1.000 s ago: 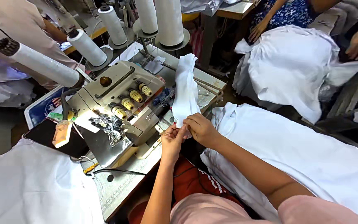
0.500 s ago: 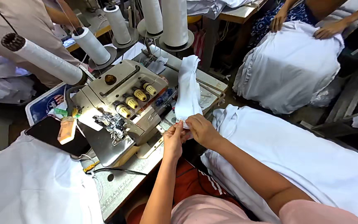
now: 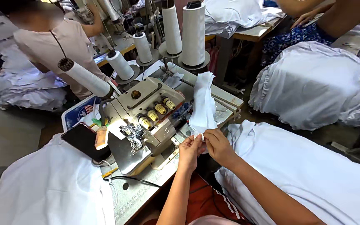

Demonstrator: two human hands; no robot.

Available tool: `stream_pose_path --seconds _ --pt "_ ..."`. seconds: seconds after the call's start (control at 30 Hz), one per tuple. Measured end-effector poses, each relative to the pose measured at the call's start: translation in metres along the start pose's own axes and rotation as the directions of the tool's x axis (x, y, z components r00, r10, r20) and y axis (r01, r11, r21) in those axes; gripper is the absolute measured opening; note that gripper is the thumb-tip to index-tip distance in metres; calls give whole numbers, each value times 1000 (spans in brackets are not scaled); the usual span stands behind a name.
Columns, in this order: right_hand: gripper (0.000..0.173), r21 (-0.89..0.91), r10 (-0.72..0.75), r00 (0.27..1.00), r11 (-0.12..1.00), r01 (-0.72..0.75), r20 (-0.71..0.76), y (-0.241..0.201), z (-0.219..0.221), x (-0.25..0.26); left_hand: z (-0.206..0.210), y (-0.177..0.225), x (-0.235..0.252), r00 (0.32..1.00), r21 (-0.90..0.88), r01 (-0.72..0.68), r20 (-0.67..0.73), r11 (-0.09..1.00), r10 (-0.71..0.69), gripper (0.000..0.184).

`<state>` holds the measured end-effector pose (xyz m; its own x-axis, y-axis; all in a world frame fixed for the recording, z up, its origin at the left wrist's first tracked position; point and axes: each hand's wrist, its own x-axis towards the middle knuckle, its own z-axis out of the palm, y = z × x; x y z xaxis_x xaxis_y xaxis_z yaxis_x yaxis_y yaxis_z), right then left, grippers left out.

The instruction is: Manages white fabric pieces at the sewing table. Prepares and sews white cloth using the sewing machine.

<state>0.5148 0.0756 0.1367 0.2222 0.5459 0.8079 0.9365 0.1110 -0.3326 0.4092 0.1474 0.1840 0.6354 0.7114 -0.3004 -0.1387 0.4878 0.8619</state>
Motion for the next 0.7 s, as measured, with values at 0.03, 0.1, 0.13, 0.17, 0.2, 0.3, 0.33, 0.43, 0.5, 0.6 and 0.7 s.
stream_pose_path --seconds 0.03,0.1,0.13,0.17,0.2,0.3,0.33,0.43,0.5,0.6,0.7 --pt "16 -2 -5 1000 1000 5 -3 0 0 1 -1 -1 0 1000 -18 -5 8 1000 5 10" --pt "16 104 104 995 989 -104 7 -3 -1 1 -4 -4 0 999 -29 -22 30 999 23 11" --pt "17 213 225 974 950 -227 36 -6 -3 1 -5 -6 0 999 -25 -30 38 999 31 11" --pt "19 335 372 924 862 -381 92 -9 -5 3 -5 -6 0 998 -16 -36 44 999 37 11" --pt "21 460 526 833 705 -540 172 -11 -9 6 -4 -7 -1 998 -6 -43 50 999 43 11" --pt "20 747 774 527 107 -656 352 -14 -12 13 0 -4 -1 996 -3 -62 65 998 62 11" --pt "23 794 782 499 8 -607 373 -17 -12 13 1 -3 0 995 -6 -68 68 998 68 12" --pt "18 797 722 623 169 -580 300 -16 -11 2 -1 -4 0 993 2 -78 92 997 78 13" --pt "14 624 657 736 511 -591 160 -5 -15 4 -6 -7 -2 992 18 -75 99 997 73 13" --pt "24 233 523 851 822 -519 47 29 -39 38 -20 -18 -9 982 288 -187 41 939 183 22" --pt "24 -3 184 979 983 -185 -87 46 -66 94 -30 -23 -21 934 499 -343 91 796 345 40"
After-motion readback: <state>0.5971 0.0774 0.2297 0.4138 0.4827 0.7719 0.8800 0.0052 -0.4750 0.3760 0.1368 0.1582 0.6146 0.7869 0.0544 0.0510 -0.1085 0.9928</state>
